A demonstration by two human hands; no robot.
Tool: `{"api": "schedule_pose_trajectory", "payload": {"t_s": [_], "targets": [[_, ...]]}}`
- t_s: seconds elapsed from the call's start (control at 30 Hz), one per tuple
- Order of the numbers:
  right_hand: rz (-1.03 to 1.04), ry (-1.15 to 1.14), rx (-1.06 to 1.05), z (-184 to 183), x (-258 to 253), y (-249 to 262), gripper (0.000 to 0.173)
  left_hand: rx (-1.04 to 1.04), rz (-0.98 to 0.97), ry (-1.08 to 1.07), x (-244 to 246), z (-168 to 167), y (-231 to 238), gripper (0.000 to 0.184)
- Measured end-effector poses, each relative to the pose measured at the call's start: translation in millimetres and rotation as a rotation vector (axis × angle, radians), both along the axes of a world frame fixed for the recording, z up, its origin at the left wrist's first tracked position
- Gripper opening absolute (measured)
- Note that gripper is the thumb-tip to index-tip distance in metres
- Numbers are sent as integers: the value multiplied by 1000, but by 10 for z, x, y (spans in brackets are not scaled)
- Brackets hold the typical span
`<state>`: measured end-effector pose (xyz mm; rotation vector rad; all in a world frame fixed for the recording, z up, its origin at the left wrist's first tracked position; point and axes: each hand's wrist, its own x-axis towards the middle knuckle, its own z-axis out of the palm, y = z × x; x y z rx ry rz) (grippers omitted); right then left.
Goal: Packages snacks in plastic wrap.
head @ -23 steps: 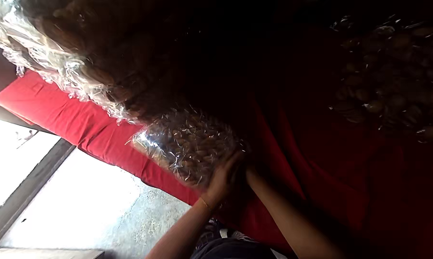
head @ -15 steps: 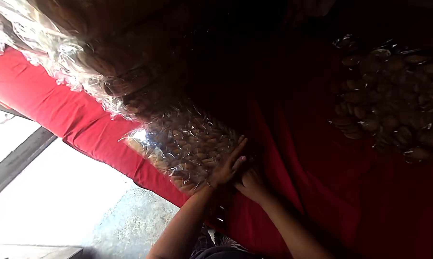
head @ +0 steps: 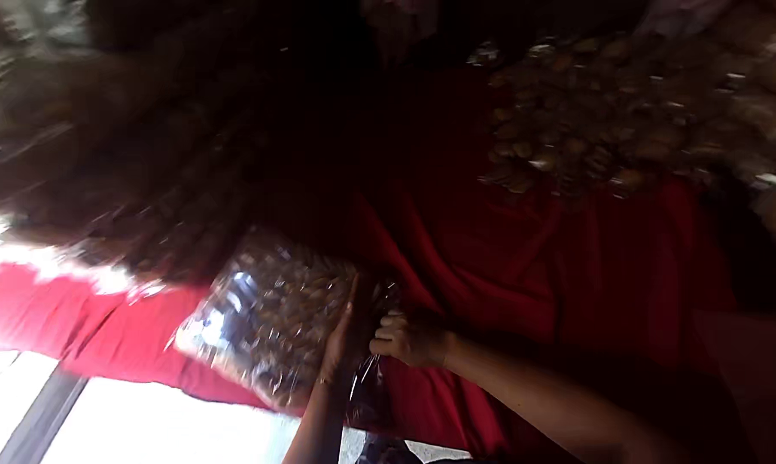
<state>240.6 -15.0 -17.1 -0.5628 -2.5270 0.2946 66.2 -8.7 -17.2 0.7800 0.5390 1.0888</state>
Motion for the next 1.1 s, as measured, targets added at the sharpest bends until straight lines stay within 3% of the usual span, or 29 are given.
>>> {"api": "schedule_pose_trajectory", "payload": {"t_s": [0.13,0.27,0.37,0.43,0.53,0.6,0.67,0.7,0.77,0.8,0.83,0.87,0.97,1.03,1.1], "targets": [[-130,15,-123,6,1181,-712,16,11,-27,53,1200,-13,-579,69],[-304,-110,-274,189,2368,-1434,22,-5,-237,-177,2363,-164,-1036,63],[-478,-54,-337,152,2971,-1929,19,-67,-330,-291,2946,-261,-1222,58],[-754,82,-333,223,3360,-2256,14,-54,-317,-260,3143,-283,-1192,56],[-1345,320,-597,665,4290,-2722,23,-28,-214,-129,3317,-205,-1056,45],[-1762,493,-512,549,5059,-2926,30,-53,-166,-46,3406,-78,-1002,35],[-2059,472,-405,257,5729,-3071,39,-12,-173,127,3461,172,-1121,41],[-2146,449,-465,165,5973,-3099,45,68,-168,281,3474,346,-1241,42],[-2206,425,-728,99,6219,-3097,61,410,-104,762,3409,645,-1516,23],[-2199,450,-802,91,6261,-3091,61,649,-61,1043,3321,711,-1621,16],[-2186,491,-826,84,6280,-3083,56,809,-35,1270,3244,740,-1706,24],[-2172,541,-834,84,6283,-3082,50,852,-64,1436,3184,747,-1777,37],[-2160,682,-661,17,6251,-3152,42,606,-250,1747,3093,624,-1882,74],[-2137,630,-445,-76,6246,-3220,43,590,-276,1815,3068,381,-1878,69],[-2137,529,-249,-129,6223,-3344,39,685,-212,1758,3065,231,-1831,47]]}}
